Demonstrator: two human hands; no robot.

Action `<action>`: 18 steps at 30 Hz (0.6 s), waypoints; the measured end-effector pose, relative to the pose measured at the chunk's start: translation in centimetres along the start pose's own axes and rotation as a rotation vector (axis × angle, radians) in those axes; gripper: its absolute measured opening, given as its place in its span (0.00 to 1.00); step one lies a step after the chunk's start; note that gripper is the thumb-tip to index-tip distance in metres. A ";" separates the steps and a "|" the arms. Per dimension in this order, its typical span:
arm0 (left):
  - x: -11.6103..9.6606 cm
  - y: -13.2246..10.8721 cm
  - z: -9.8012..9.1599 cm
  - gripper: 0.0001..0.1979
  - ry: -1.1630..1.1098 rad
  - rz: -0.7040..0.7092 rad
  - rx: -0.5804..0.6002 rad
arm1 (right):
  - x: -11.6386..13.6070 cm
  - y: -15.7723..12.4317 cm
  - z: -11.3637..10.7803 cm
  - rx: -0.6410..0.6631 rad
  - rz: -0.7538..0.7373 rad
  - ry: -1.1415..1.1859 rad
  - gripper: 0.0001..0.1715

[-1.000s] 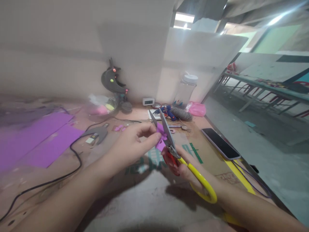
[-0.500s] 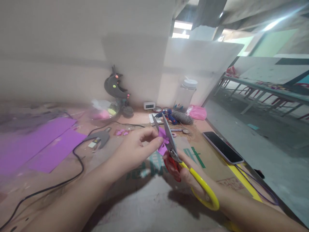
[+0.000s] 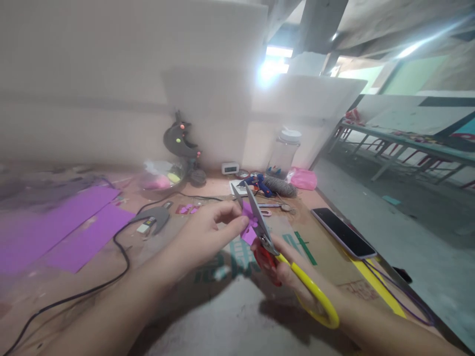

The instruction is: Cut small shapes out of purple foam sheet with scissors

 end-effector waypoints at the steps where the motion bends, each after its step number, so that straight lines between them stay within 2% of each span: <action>1: 0.0 0.0 -0.1 0.13 0.012 -0.007 0.001 | 0.2 0.0 0.0 -0.004 -0.006 -0.011 0.32; 6: -0.3 -0.1 -0.7 0.12 0.017 -0.016 -0.013 | 0.1 -0.2 0.0 -0.012 0.023 -0.040 0.31; 12: -0.7 -0.1 -0.8 0.11 0.033 0.013 -0.023 | -0.9 -0.4 -0.2 -0.039 -0.026 -0.035 0.30; 18: -0.4 0.1 -0.8 0.13 0.000 0.038 -0.040 | 0.3 0.0 0.0 -0.022 0.011 -0.106 0.30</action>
Point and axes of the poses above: each hand's wrist, its own y-axis towards the middle knuckle, its own z-axis out of the palm, x = y × z, the point moved 4 cm from there along y, towards the middle knuckle, and after that the axes turned 2 degrees about -z, right-handed, at the moved point
